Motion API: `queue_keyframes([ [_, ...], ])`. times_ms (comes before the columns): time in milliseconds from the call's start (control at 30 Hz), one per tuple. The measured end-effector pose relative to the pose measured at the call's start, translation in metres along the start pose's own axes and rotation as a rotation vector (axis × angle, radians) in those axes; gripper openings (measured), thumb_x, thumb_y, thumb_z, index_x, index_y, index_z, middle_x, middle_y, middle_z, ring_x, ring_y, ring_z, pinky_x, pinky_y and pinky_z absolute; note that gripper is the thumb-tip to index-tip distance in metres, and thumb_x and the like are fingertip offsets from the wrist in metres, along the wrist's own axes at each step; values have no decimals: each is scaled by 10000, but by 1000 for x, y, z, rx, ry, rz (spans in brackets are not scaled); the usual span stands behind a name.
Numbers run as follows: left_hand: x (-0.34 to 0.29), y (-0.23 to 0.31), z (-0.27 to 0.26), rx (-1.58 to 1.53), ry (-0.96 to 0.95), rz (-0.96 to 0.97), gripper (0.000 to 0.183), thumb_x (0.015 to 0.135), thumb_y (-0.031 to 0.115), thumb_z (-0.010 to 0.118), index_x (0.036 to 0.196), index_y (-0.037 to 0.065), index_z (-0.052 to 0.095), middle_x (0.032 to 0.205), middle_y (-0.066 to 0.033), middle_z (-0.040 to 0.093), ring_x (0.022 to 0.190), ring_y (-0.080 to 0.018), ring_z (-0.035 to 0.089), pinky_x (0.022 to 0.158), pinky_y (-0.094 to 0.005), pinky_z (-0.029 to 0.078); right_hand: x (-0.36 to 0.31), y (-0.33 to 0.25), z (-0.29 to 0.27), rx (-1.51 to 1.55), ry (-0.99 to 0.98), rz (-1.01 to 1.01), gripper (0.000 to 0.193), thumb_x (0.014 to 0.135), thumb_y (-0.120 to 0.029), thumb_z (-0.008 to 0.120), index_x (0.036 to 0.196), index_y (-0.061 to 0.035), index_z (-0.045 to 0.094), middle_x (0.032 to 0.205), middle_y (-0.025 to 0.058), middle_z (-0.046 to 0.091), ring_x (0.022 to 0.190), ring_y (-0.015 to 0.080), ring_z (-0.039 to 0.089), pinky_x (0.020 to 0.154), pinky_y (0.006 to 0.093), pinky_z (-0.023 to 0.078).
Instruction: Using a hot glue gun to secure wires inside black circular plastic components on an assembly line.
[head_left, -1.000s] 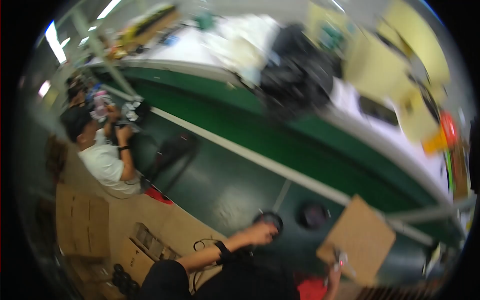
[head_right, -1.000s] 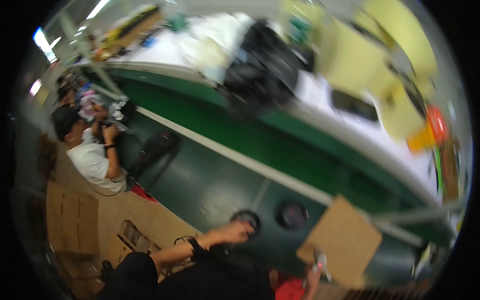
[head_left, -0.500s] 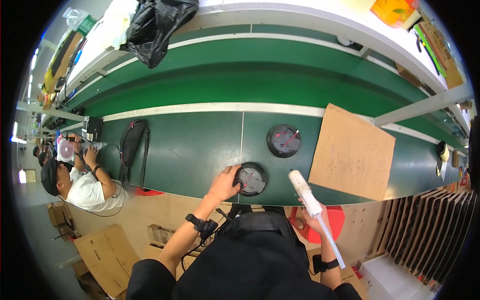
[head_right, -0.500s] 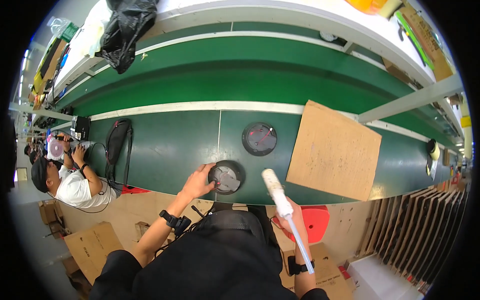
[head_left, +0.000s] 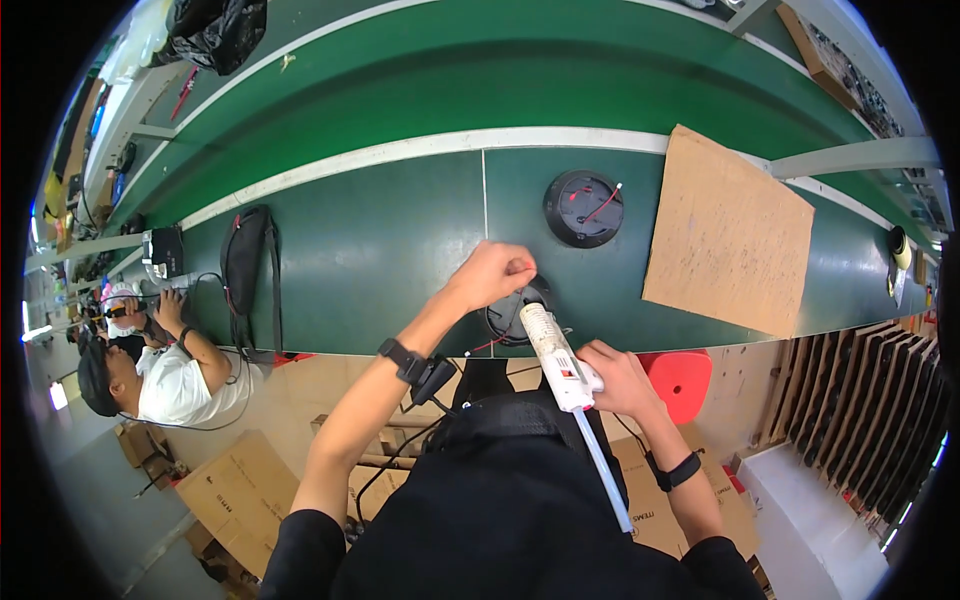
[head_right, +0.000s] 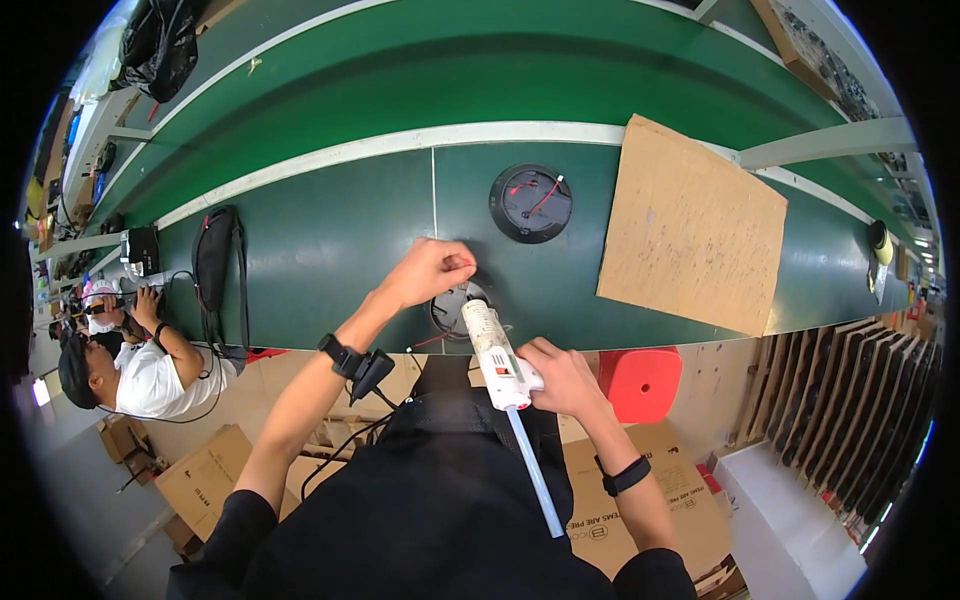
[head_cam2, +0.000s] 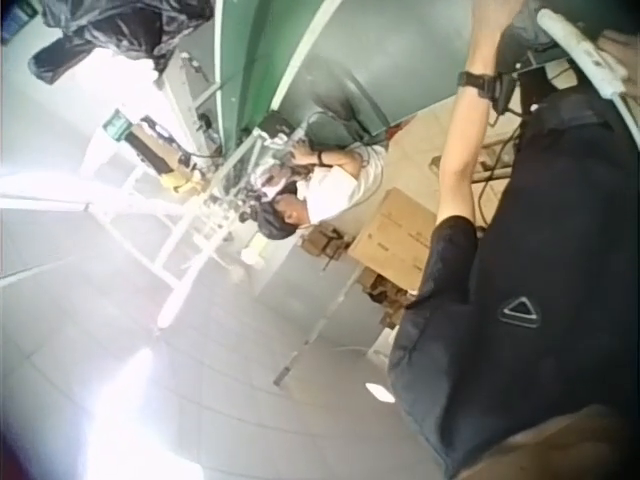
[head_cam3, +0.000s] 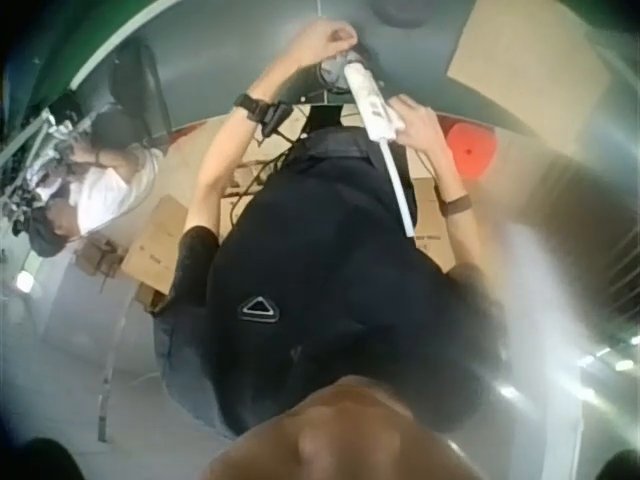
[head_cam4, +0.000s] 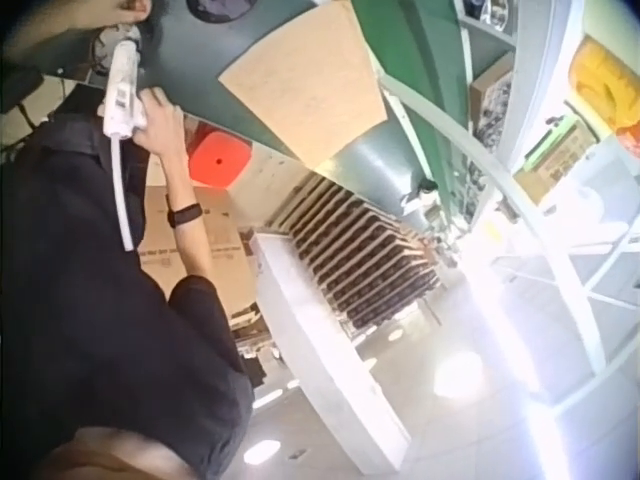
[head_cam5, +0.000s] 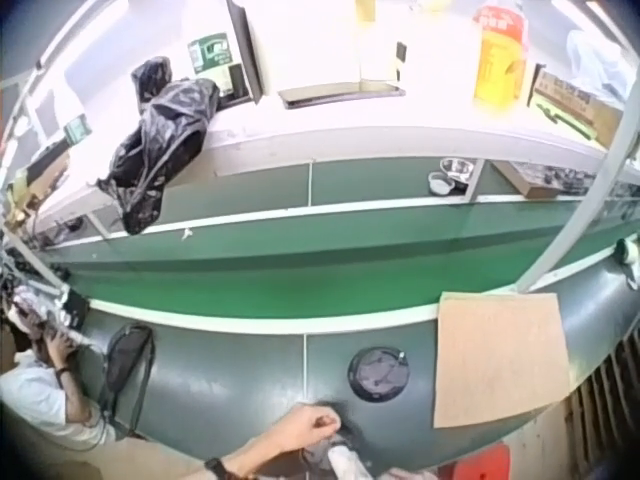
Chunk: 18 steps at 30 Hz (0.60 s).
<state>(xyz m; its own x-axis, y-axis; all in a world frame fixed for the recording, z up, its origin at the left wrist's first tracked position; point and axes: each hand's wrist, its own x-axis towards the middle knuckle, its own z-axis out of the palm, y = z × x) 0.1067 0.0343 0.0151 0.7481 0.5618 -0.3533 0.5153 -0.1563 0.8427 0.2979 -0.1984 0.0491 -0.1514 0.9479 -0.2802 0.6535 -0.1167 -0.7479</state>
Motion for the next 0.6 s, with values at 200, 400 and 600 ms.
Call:
queue_keyframes([
  [200,16,-4,15,-90,-31,29,125,879,108,712,930,-5,729,749,-83,724,677,-126,667,673,-295,549,7,-9,14,-89,-36,82,406,652,-114,755,1032,-64,620,1026,97,630,923,364,641,795,456,509],
  [400,15,-1,12,-85,-35,-21,127,880,122,712,924,4,731,751,-86,727,688,-140,675,706,-303,556,9,-15,18,-120,9,54,457,657,-91,730,1094,-84,597,1084,99,625,856,398,663,720,501,546],
  [600,9,-3,5,-104,-31,-46,115,886,106,706,943,8,727,790,-85,731,712,-136,677,715,-297,555,11,-22,21,-165,-31,129,461,659,-87,725,1102,-83,598,1047,121,622,853,411,658,723,515,543],
])
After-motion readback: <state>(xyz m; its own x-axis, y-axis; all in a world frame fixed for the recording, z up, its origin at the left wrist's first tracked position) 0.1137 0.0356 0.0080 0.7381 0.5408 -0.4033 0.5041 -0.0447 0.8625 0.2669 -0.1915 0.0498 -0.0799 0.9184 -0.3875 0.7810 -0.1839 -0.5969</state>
